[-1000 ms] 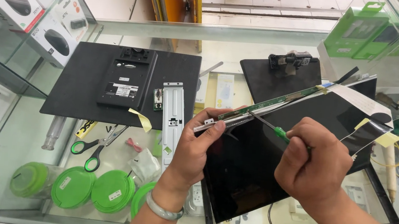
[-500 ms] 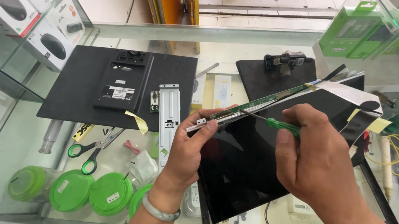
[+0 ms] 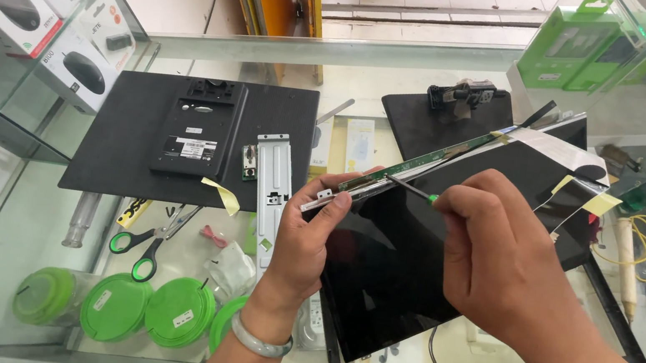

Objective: Repairing a laptop screen by adjusting the ribbon cable and using a screwdriver for fine adjustments

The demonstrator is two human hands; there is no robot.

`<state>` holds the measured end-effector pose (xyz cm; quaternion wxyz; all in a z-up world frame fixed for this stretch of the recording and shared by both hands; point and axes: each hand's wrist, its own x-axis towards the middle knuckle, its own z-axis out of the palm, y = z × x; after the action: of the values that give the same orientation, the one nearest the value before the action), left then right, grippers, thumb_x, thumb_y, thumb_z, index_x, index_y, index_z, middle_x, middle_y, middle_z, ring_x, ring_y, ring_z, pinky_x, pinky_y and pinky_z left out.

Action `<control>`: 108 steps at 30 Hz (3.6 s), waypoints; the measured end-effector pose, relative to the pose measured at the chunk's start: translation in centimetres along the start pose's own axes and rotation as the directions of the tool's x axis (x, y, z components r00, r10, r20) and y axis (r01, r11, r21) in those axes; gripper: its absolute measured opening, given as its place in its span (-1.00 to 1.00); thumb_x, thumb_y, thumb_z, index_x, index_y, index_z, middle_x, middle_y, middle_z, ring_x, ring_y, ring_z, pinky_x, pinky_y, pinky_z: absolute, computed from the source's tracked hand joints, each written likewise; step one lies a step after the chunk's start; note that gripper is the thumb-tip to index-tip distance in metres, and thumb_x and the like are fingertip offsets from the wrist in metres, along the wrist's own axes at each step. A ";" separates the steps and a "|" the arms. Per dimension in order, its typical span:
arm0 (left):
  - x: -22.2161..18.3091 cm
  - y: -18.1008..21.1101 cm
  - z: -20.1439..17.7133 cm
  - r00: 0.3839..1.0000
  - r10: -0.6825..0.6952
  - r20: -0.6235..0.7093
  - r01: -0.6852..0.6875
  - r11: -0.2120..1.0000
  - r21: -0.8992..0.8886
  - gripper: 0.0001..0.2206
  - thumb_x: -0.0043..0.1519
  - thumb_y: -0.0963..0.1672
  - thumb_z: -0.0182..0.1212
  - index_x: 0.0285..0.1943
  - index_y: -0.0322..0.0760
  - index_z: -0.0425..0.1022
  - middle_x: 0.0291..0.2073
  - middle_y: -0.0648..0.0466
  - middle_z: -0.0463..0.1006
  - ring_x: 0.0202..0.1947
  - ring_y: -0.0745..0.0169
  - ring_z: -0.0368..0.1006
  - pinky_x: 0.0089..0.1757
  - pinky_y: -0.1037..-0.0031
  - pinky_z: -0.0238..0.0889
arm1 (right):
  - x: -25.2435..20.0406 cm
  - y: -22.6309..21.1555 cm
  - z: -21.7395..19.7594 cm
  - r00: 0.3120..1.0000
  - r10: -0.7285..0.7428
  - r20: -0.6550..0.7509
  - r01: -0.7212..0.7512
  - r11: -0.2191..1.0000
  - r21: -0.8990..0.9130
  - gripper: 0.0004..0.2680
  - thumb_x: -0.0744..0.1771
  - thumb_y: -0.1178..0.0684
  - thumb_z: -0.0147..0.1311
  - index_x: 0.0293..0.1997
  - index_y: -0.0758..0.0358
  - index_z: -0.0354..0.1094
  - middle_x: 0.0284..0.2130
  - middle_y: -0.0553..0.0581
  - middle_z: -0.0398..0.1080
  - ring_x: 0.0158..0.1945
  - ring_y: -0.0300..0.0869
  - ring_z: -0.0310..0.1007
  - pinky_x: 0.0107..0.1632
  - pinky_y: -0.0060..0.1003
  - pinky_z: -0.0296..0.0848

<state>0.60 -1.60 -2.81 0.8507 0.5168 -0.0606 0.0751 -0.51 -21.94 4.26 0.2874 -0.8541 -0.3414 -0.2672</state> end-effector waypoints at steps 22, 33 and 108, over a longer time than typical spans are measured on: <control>0.1 -0.4 -0.2 1.000 0.019 0.020 -0.020 1.000 0.022 -0.81 0.30 -0.18 0.16 0.05 -0.34 0.53 0.13 -0.25 0.60 0.23 -0.03 0.50 0.24 0.32 0.29 | 1.0 -0.2 -1.1 0.997 -0.072 -0.013 0.071 0.996 -0.055 -0.94 0.41 0.27 -0.12 -0.10 0.44 0.28 -0.31 0.27 0.28 -0.30 0.08 0.28 -0.22 -0.14 0.31; -0.7 0.7 0.3 0.952 0.150 0.269 -0.145 0.989 -0.037 -0.77 0.38 -0.14 0.15 0.12 -0.42 0.46 0.17 -0.39 0.51 0.31 -0.23 0.41 0.36 0.11 0.20 | 0.3 -0.9 -4.9 0.990 0.023 -0.139 -0.032 0.998 -0.062 -0.84 0.26 0.44 -0.09 -0.29 0.43 0.43 -0.27 0.35 0.40 -0.39 0.02 0.31 -0.31 -0.15 0.24; 1.1 1.4 -5.1 0.579 0.126 -0.806 -0.240 0.971 -0.020 -0.18 -0.14 0.25 0.33 0.29 -0.12 0.53 0.36 -0.11 0.37 0.33 -0.14 0.39 0.21 0.05 0.23 | -25.1 18.5 -12.7 0.345 0.930 -0.131 -0.815 0.227 -0.533 -0.49 0.35 -0.28 0.07 0.37 0.27 0.22 0.23 0.27 0.29 0.24 0.18 0.30 0.16 0.12 0.39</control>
<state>1.57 3.65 -3.70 0.8061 0.3640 0.2686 0.3816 -5.83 -52.41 -9.03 0.1096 -0.9597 0.2550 -0.0442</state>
